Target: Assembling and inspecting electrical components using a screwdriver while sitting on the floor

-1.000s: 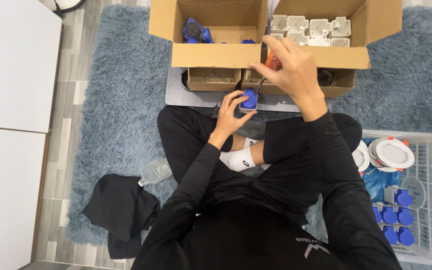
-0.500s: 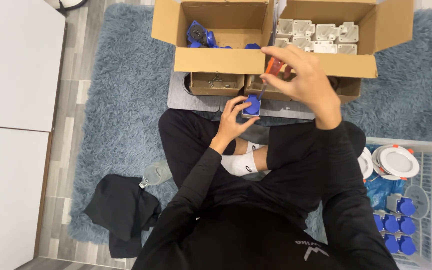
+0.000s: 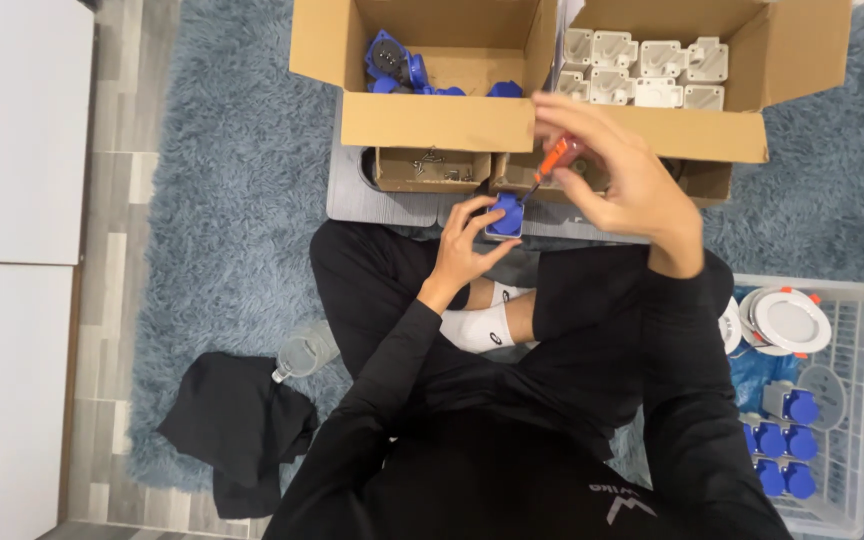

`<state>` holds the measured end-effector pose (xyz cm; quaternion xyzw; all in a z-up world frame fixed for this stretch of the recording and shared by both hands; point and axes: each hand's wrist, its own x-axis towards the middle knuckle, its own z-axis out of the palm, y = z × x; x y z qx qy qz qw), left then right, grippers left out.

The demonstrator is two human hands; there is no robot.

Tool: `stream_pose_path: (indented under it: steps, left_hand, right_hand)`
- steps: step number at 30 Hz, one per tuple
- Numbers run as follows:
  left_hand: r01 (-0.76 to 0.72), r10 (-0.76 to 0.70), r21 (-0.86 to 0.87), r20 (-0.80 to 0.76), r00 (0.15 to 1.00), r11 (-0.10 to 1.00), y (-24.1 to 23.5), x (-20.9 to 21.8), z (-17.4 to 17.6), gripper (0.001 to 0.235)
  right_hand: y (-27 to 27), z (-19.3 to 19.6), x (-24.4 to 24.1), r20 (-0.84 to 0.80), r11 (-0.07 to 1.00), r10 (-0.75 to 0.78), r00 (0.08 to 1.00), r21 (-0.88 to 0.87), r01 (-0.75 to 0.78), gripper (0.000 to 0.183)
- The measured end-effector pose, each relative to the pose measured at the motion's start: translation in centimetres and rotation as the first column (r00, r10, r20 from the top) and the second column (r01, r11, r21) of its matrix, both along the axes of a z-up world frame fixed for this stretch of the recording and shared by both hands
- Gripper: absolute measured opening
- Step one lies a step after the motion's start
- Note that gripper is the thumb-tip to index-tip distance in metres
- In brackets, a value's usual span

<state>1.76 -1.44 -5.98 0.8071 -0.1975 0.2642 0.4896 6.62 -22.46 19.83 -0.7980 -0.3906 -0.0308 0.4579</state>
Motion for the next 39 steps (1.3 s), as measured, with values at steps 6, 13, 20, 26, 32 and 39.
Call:
stream_pose_path:
  steps: [6, 13, 20, 26, 32, 39]
  left_hand:
    - [-0.006, 0.017, -0.075, 0.155, 0.988, 0.997, -0.1, 1.2, -1.7, 0.051]
    - [-0.003, 0.015, -0.078, 0.150, 0.988, 0.997, -0.1, 1.1, -1.3, 0.050]
    - [-0.003, 0.014, -0.075, 0.142, 0.990, 0.997, -0.2, 1.2, -1.6, 0.049]
    - [0.003, 0.008, -0.083, 0.128, 0.992, 0.997, -0.1, 1.1, -1.6, 0.050]
    - [-0.007, 0.017, -0.084, 0.122, 0.992, 0.996, -0.2, 1.2, -1.6, 0.051]
    - [-0.019, 0.029, -0.081, 0.127, 0.991, 0.997, -0.2, 1.3, -1.4, 0.049]
  right_hand:
    - [-1.2, -2.1, 1.2, 0.179, 0.995, -0.095, 0.979, -0.008, 0.098, 0.052]
    - [0.0, -6.8, 1.7, 0.485, 0.915, -0.395, 0.780, 0.134, 0.380, 0.050]
    - [0.0, -2.3, -0.5, 0.317, 0.980, -0.197, 0.928, 0.053, 0.190, 0.047]
    - [-0.4, -3.2, -0.7, 0.283, 0.981, -0.195, 0.939, 0.030, 0.194, 0.045]
    - [0.1, -7.4, 0.2, 0.485, 0.911, -0.396, 0.780, 0.103, 0.399, 0.052]
    - [0.6, -5.8, -1.1, 0.399, 0.907, -0.419, 0.816, 0.132, 0.401, 0.048]
